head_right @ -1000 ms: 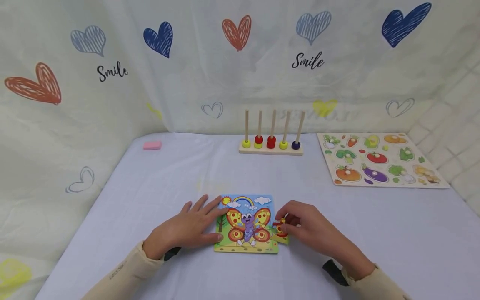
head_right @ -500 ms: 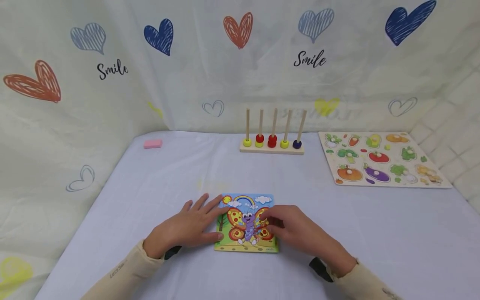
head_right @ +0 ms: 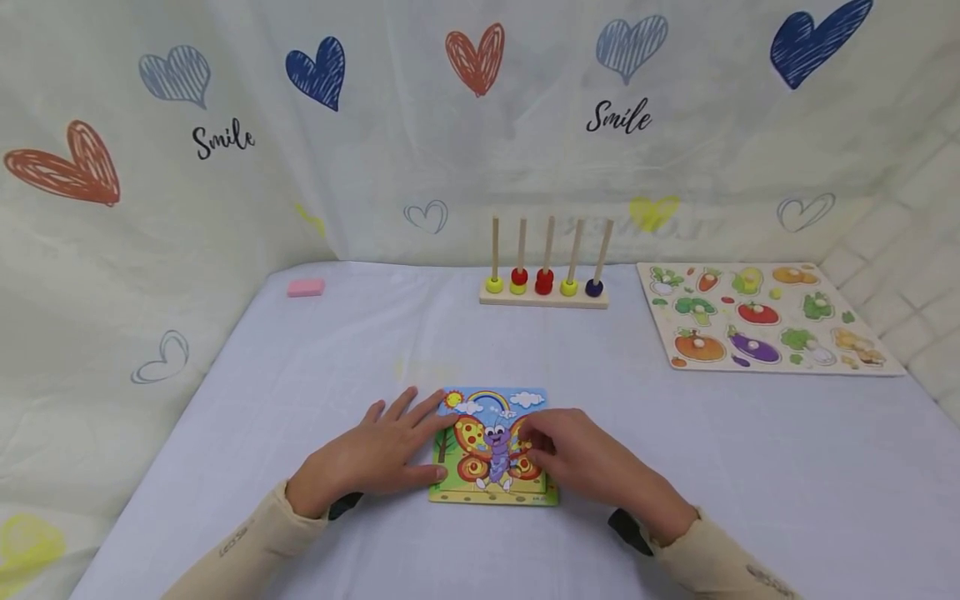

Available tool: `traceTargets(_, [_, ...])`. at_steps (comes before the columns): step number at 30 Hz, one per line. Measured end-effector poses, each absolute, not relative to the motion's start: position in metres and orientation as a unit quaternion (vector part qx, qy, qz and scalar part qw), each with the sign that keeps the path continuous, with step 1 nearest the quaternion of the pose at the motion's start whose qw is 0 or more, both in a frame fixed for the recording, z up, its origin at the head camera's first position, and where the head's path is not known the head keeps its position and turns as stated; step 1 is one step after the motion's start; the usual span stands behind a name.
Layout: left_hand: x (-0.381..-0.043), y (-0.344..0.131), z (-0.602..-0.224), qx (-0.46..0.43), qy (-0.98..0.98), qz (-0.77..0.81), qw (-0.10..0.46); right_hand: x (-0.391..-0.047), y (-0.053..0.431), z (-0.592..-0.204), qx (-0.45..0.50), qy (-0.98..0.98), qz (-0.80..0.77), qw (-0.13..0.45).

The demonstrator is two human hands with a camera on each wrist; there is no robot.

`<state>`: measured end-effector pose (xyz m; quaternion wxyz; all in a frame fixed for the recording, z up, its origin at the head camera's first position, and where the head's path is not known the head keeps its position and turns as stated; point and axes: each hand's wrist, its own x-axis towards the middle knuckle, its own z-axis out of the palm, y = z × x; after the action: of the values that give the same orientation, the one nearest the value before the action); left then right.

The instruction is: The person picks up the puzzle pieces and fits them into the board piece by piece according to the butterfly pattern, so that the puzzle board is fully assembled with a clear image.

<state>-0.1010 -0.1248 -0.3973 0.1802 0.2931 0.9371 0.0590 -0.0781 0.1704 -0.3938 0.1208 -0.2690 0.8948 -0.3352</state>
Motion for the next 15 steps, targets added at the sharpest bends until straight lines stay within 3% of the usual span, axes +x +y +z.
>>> traceTargets(8, [-0.0995, -0.1241, -0.3965, 0.292, 0.937, 0.058, 0.184, -0.0784, 0.1702, -0.3946, -0.274, 0.898, -0.320, 0.130])
traceTargets(15, [-0.0984, -0.1244, -0.3956, 0.292, 0.937, 0.062, 0.183, -0.0747, 0.1694, -0.4021, -0.289, 0.902, -0.306, 0.097])
